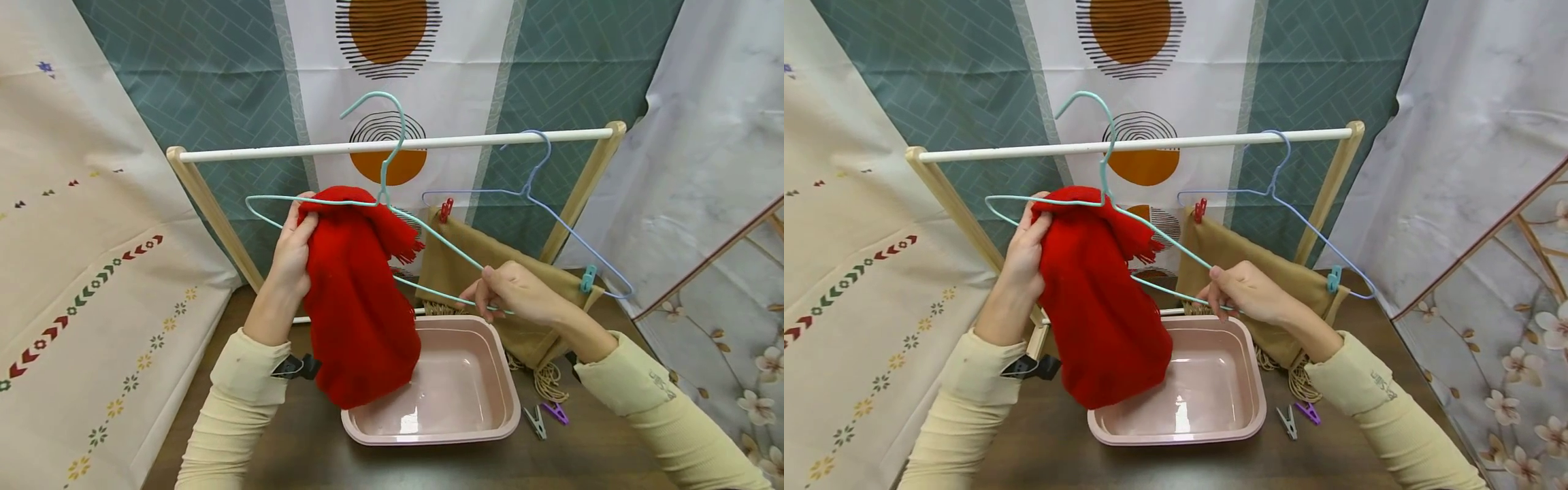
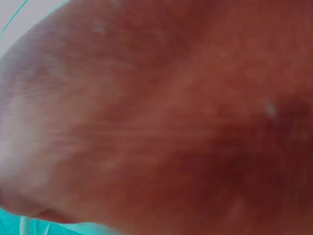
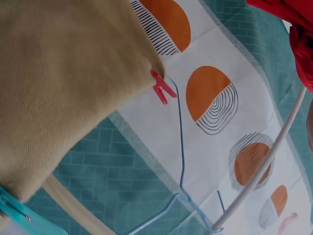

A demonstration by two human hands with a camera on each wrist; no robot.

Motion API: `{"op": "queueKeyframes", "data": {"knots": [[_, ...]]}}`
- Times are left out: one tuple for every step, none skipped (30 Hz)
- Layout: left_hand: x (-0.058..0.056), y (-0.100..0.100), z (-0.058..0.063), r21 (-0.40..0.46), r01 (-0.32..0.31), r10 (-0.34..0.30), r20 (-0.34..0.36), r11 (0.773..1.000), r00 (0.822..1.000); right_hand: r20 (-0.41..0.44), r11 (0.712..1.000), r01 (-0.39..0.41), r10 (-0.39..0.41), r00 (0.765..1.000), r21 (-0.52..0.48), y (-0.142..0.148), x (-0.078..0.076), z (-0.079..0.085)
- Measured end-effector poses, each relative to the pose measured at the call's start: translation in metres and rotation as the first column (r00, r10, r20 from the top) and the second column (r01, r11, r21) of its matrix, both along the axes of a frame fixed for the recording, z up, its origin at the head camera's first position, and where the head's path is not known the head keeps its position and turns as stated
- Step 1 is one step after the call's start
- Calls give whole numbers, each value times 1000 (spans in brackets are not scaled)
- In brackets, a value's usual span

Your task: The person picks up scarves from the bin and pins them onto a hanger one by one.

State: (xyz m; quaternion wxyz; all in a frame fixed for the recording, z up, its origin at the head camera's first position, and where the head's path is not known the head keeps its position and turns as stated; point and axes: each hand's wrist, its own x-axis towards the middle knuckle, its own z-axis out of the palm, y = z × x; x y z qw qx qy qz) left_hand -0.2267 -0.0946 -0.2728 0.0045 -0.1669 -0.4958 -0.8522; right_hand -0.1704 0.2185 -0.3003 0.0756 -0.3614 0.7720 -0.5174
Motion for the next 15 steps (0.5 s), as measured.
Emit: {"op": "queueKeyframes", "data": {"knots": [[0, 2, 1, 26, 10, -11, 7, 1000, 1000, -11, 1000, -22, 22, 1000, 8, 0, 0, 0], [-1, 4, 1, 52, 22, -23, 8, 998, 1000, -17, 999, -42, 42, 999, 16, 0, 0, 0], [-1, 6, 2, 84, 33, -34, 10, 996, 999, -22, 998, -63, 64, 998, 21, 0, 0, 0], [-2, 8, 2, 107, 42, -42, 3, 993, 999, -25, 996, -81, 82, 996, 26, 0, 1, -1], [-2, 10, 3, 126, 42, -42, -1, 991, 999, -26, 995, -98, 99, 995, 31, 0, 1, -1], [-3, 12, 3, 134, 37, -37, -5, 990, 999, -26, 993, -114, 115, 993, 31, 0, 1, -2], [-4, 15, 4, 143, 28, -27, -10, 989, 1000, -28, 991, -128, 129, 991, 29, 0, 1, -3], [-6, 18, 5, 151, 13, -12, -12, 988, 1000, -23, 989, -147, 148, 989, 23, 0, 1, -4], [-8, 20, 6, 152, -6, 8, -12, 988, 1000, -19, 985, -171, 171, 985, 17, 1, 1, -5], [-11, 23, 6, 151, -22, 24, -13, 988, 1000, -9, 981, -194, 194, 981, 10, 1, 2, -6], [-13, 25, 7, 146, -43, 45, -14, 988, 999, 0, 976, -216, 216, 976, 6, 1, 2, -6], [-17, 28, 7, 138, -60, 62, -15, 989, 998, 11, 971, -238, 238, 971, 1, 1, 2, -7], [-21, 30, 7, 126, -82, 85, -19, 989, 996, 19, 967, -255, 255, 967, -3, 2, 3, -7], [-25, 33, 6, 105, -107, 109, -19, 989, 994, 27, 963, -271, 271, 962, -4, 3, 3, -8], [-29, 35, 5, 77, -133, 135, -20, 988, 991, 29, 959, -283, 283, 959, -2, 4, 4, -8]]}}
